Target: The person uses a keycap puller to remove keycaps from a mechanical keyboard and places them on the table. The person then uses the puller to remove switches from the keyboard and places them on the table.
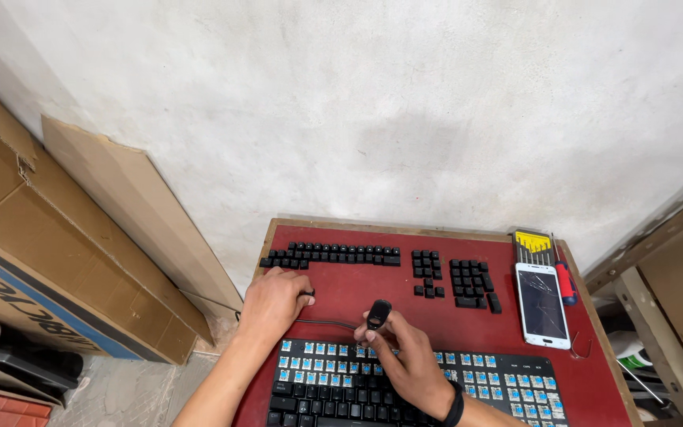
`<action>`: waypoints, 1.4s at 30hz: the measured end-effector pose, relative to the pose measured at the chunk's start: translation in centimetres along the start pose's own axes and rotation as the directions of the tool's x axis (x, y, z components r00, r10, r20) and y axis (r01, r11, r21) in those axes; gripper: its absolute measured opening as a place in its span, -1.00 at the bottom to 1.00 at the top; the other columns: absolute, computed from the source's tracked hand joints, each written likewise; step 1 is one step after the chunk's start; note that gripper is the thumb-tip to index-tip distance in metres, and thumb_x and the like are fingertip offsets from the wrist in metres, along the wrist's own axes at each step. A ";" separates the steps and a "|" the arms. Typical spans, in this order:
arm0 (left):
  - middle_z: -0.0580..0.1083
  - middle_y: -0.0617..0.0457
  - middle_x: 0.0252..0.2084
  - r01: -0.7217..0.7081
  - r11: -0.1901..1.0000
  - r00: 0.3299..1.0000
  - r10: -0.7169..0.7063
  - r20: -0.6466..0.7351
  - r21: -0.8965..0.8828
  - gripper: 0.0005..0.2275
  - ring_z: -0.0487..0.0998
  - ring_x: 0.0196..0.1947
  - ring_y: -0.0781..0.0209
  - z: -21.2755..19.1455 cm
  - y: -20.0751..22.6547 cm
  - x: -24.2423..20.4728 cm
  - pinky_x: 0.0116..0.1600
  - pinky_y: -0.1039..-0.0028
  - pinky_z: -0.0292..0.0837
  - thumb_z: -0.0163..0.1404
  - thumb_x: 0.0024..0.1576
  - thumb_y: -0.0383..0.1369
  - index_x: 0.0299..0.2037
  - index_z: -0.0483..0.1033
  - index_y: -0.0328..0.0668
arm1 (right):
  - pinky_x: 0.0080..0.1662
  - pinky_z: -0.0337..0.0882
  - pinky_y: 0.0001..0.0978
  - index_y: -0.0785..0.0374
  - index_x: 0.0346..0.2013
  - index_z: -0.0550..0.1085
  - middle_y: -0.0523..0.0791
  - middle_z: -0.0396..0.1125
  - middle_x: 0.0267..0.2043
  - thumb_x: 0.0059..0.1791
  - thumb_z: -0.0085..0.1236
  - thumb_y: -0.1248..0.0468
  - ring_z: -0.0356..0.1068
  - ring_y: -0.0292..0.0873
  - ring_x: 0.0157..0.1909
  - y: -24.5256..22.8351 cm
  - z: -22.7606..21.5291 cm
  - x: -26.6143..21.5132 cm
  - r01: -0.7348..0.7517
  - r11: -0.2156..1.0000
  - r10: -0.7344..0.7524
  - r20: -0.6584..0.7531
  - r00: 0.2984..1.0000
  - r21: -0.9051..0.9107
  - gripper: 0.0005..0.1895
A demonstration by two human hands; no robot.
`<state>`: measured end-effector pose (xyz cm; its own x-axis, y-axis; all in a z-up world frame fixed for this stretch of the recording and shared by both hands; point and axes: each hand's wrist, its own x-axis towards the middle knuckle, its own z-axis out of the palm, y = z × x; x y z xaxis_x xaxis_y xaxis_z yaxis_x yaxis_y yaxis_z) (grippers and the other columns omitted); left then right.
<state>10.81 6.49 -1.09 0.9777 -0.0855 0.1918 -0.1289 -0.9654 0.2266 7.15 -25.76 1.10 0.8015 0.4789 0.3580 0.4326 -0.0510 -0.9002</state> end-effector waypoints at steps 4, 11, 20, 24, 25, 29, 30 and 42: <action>0.83 0.27 -0.14 0.008 1.000 0.999 -0.008 0.032 -0.004 -0.89 0.68 0.03 -0.04 -0.4 0.5 1.3 0.13 -0.03 0.55 0.27 0.38 -0.25 -0.15 0.89 0.19 | 0.18 0.90 -0.19 0.23 0.30 0.58 -0.09 0.75 0.06 0.33 0.13 0.16 0.82 -0.08 0.11 0.1 0.0 0.0 0.003 1.000 -0.003 -0.003 1.000 0.020 -0.69; 0.74 0.24 -0.15 -0.050 0.984 0.984 0.077 -0.161 0.171 -0.87 0.61 -0.02 -0.02 3.0 -1.1 3.2 -0.11 0.04 0.61 0.25 0.38 -0.22 -0.02 0.90 0.23 | 0.18 0.91 -0.22 0.23 0.28 0.59 -0.10 0.78 0.07 0.32 0.14 0.13 0.84 -0.11 0.12 0.3 0.0 0.0 -0.025 0.999 0.025 0.000 1.000 0.027 -0.68; 0.73 0.24 -0.16 -0.006 0.965 0.976 0.063 -0.211 0.263 -0.86 0.63 0.01 -0.01 3.7 -1.5 5.1 0.12 0.05 0.60 0.22 0.38 -0.21 -0.02 0.88 0.18 | 0.23 0.93 -0.15 0.20 0.35 0.58 -0.11 0.78 0.12 0.31 0.15 0.14 0.84 -0.08 0.17 1.1 -0.1 -0.1 -0.109 0.993 0.108 0.022 0.994 0.047 -0.64; 0.73 0.25 -0.17 0.013 0.970 0.972 0.044 -0.231 0.241 -0.89 0.63 0.03 0.00 3.8 -1.6 5.2 0.12 0.06 0.62 0.25 0.36 -0.23 -0.03 0.87 0.16 | 0.24 0.94 -0.19 0.22 0.32 0.63 -0.12 0.81 0.10 0.29 0.17 0.12 0.87 -0.11 0.18 0.6 -0.1 0.0 -0.151 0.988 0.151 0.006 0.989 0.037 -0.64; 0.73 0.25 -0.17 0.013 0.970 0.972 0.044 -0.233 0.241 -0.89 0.63 0.03 0.00 3.7 -1.6 5.2 0.12 0.06 0.62 0.25 0.36 -0.23 -0.03 0.87 0.16 | 0.24 0.94 -0.19 0.22 0.32 0.63 -0.12 0.81 0.10 0.29 0.17 0.12 0.87 -0.11 0.18 0.5 -0.1 0.1 -0.149 0.988 0.149 0.006 0.989 0.036 -0.64; 0.76 0.23 -0.13 0.026 0.973 0.971 0.029 -0.236 0.228 -0.86 0.63 0.03 -0.01 3.6 -1.4 4.9 0.11 0.07 0.63 0.25 0.36 -0.23 0.03 0.86 0.17 | 0.29 0.93 -0.15 0.23 0.35 0.61 -0.09 0.78 0.12 0.30 0.15 0.12 0.85 -0.07 0.21 0.4 -0.1 0.0 -0.153 0.985 0.152 0.014 0.988 0.082 -0.62; 0.77 0.21 -0.11 0.030 0.976 0.970 0.024 -0.244 0.214 -0.85 0.64 0.03 -0.02 3.5 -1.4 4.8 0.08 0.08 0.63 0.26 0.36 -0.22 0.05 0.85 0.16 | 0.29 0.94 -0.13 0.22 0.36 0.59 -0.08 0.77 0.14 0.30 0.15 0.11 0.84 -0.06 0.22 0.4 -0.1 0.0 -0.169 0.981 0.168 0.018 0.986 0.097 -0.60; 0.83 0.21 -0.03 -0.027 0.964 0.996 0.047 0.069 -0.266 -0.89 0.74 -0.10 0.12 -2.8 10.1 -5.3 0.00 0.13 0.81 0.31 0.42 -0.23 0.07 0.87 0.15 | 0.13 1.01 -0.07 0.26 0.36 0.56 0.04 0.81 0.02 0.26 0.22 0.16 0.89 0.00 0.04 0.4 -0.2 0.8 -0.160 0.965 0.183 -0.100 0.978 0.206 -0.59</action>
<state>3.90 -2.15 2.82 0.9796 -0.1481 0.1358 -0.1951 -0.8625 0.4669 8.03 -25.62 1.03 0.9044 0.3714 0.2101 0.2046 0.0547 -0.9773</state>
